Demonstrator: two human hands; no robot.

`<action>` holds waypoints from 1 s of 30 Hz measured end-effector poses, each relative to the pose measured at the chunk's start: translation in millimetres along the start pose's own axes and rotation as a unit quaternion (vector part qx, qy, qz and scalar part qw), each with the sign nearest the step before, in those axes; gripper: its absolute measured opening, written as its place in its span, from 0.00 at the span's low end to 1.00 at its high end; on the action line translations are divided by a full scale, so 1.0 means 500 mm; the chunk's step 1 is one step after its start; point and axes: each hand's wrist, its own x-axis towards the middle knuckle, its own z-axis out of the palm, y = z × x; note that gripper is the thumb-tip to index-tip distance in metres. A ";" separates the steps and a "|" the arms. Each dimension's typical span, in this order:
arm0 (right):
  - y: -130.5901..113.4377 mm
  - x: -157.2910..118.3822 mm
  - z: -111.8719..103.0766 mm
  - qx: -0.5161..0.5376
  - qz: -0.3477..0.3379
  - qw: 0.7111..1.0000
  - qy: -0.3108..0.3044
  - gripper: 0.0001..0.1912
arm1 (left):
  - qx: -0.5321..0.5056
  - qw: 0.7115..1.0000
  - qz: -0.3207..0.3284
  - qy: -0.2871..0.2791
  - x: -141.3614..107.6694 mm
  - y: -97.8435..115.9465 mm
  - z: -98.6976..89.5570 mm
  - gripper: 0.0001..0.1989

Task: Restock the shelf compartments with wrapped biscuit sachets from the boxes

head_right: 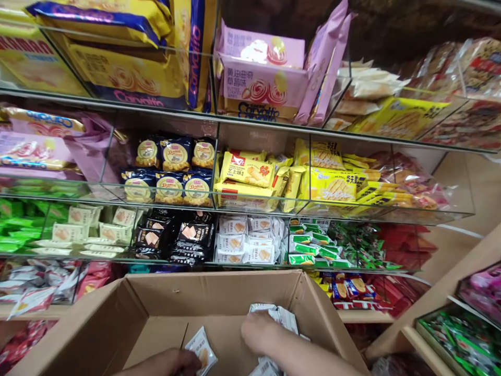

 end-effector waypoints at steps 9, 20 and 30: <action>-0.020 -0.074 -0.108 0.453 -0.159 0.831 0.280 0.06 | -0.529 0.848 0.002 -0.008 -0.026 0.103 -0.028 0.21; -0.042 -0.032 -0.076 0.754 -0.008 0.624 0.204 0.13 | -0.426 0.896 0.081 0.098 -0.023 0.122 -0.039 0.21; -0.020 -0.071 -0.111 0.612 0.024 0.750 0.249 0.12 | -0.409 0.900 0.056 0.142 -0.023 0.133 -0.009 0.20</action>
